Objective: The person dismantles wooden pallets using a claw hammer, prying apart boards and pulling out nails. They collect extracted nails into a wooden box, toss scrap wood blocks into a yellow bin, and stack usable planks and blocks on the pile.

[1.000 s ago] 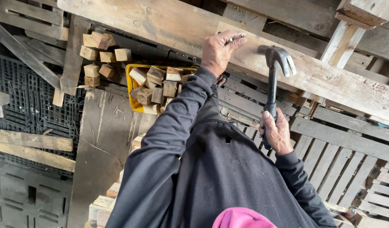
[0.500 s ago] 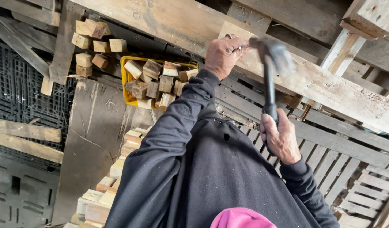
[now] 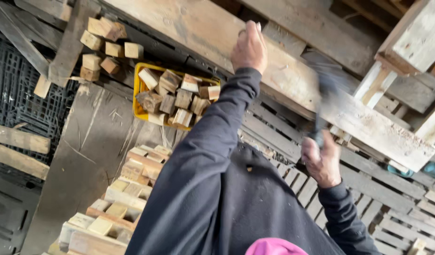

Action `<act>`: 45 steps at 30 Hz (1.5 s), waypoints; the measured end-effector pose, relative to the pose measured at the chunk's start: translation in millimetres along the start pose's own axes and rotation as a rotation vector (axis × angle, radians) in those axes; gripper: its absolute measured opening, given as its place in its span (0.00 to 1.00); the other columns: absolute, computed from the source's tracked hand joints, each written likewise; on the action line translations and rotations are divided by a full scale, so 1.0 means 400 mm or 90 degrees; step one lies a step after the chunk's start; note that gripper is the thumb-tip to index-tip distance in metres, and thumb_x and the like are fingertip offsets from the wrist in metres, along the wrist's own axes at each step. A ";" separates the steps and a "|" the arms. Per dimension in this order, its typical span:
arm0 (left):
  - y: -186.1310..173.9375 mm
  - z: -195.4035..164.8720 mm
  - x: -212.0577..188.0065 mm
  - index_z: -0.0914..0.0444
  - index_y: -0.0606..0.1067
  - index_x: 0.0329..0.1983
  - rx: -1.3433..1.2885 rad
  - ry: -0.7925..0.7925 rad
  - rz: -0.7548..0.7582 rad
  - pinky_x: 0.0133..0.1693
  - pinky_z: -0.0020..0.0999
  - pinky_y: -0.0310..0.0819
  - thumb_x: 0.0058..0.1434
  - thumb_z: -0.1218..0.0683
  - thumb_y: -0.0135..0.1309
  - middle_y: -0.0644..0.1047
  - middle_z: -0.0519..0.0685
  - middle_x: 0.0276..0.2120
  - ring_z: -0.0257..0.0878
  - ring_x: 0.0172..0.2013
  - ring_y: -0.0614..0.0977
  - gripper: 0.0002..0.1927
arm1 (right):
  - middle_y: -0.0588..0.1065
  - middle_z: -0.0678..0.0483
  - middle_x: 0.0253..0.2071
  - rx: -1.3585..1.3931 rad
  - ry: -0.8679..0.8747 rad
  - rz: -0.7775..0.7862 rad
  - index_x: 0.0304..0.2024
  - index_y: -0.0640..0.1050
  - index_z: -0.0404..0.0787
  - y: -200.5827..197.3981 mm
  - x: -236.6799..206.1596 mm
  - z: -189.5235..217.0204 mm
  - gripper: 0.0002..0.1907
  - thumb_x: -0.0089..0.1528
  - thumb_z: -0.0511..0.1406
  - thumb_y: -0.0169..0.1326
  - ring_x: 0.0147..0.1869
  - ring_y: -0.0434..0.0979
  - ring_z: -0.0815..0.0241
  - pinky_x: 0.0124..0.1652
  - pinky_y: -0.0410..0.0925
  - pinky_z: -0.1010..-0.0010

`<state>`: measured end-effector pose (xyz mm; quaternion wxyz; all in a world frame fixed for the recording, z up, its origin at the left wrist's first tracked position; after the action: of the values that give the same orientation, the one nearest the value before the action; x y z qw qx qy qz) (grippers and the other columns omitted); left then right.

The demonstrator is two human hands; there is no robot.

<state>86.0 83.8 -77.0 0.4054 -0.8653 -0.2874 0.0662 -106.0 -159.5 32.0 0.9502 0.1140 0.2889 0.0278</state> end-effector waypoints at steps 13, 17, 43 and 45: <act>0.018 0.003 0.007 0.60 0.66 0.44 -0.070 -0.108 0.091 0.37 0.51 0.77 0.75 0.41 0.31 0.81 0.56 0.33 0.56 0.34 0.84 0.20 | 0.72 0.50 0.27 -0.399 -0.626 0.059 0.31 0.69 0.45 0.067 -0.107 0.253 0.28 0.70 0.59 0.43 0.24 0.74 0.62 0.23 0.72 0.71; 0.016 0.021 0.003 0.58 0.72 0.40 -0.075 -0.132 0.085 0.38 0.53 0.76 0.71 0.35 0.34 0.82 0.54 0.32 0.55 0.36 0.84 0.25 | 0.70 0.56 0.24 -0.257 -0.195 0.010 0.44 0.71 0.39 0.048 -0.058 0.081 0.25 0.70 0.54 0.49 0.20 0.69 0.66 0.19 0.66 0.73; 0.024 0.028 -0.025 0.64 0.77 0.36 0.110 0.006 0.059 0.35 0.43 0.82 0.66 0.51 0.45 0.82 0.55 0.31 0.49 0.31 0.85 0.14 | 0.60 0.61 0.24 0.878 0.134 0.104 0.41 0.69 0.40 0.188 -0.047 -0.298 0.07 0.71 0.38 0.48 0.24 0.61 0.69 0.25 0.64 0.74; 0.025 0.033 -0.031 0.64 0.76 0.38 0.125 -0.017 0.102 0.34 0.40 0.84 0.68 0.53 0.42 0.82 0.54 0.31 0.46 0.30 0.86 0.13 | 0.60 0.61 0.23 0.853 0.155 0.113 0.36 0.67 0.43 0.235 -0.001 -0.287 0.08 0.70 0.38 0.48 0.26 0.63 0.67 0.30 0.66 0.71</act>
<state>75.7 80.6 -94.7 0.4778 -0.8407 -0.2147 0.1375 -169.0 -45.1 -38.5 0.6297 0.6962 0.3380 -0.0667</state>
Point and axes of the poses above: each hand's wrist, its own x-axis towards the middle knuckle, its own y-axis out of the palm, z = x × y, the point moved 5 cm from there along x, towards the middle knuckle
